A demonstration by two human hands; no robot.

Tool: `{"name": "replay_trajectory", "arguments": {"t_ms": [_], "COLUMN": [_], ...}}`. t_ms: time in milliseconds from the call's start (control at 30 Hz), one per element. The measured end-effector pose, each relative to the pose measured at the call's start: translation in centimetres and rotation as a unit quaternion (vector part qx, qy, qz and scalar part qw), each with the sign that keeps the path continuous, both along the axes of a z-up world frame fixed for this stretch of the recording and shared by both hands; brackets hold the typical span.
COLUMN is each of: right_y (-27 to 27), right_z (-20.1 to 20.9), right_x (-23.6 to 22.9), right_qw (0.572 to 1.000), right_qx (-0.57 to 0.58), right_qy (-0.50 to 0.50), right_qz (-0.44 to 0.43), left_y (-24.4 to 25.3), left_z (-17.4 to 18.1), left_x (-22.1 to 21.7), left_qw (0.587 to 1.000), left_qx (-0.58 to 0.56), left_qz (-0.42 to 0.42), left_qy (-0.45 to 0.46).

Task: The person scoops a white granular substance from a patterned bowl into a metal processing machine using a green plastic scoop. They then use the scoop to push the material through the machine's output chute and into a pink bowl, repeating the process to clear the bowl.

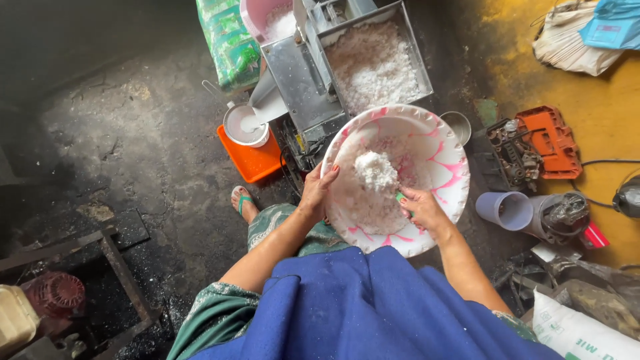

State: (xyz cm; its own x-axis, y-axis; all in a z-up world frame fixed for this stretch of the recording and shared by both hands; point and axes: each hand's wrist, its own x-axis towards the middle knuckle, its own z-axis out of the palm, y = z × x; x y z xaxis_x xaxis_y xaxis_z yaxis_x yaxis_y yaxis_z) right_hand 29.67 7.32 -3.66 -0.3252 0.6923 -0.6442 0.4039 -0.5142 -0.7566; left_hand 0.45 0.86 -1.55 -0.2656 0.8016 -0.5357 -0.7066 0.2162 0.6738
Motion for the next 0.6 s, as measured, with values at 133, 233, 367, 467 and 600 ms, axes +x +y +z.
{"name": "replay_trajectory", "arguments": {"t_ms": [133, 233, 367, 467, 600], "right_y": [2.5, 5.5, 11.7, 15.7, 15.7], "right_z": [5.2, 10.2, 10.3, 10.2, 19.5], "right_x": [0.4, -1.9, -3.2, -7.6, -16.1], "right_qw": [0.999, 0.998, 0.998, 0.971, 0.870], "right_qx": [-0.034, -0.036, 0.037, 0.217, 0.270], "right_qy": [-0.001, -0.034, -0.048, -0.080, -0.350], "right_qz": [0.015, 0.023, -0.006, 0.052, 0.216], "left_y": [0.3, 0.1, 0.3, -0.2, -0.8], "left_z": [-2.8, -4.6, -4.4, -2.4, -1.3], "left_x": [0.4, 0.2, 0.6, 0.2, -0.3], "left_qw": [0.999, 0.999, 0.998, 0.995, 0.996], "left_qx": [-0.007, 0.016, 0.033, 0.065, 0.061], "left_qz": [0.032, 0.048, 0.033, 0.011, -0.004], "left_qy": [-0.016, -0.003, -0.031, -0.068, -0.057]}}
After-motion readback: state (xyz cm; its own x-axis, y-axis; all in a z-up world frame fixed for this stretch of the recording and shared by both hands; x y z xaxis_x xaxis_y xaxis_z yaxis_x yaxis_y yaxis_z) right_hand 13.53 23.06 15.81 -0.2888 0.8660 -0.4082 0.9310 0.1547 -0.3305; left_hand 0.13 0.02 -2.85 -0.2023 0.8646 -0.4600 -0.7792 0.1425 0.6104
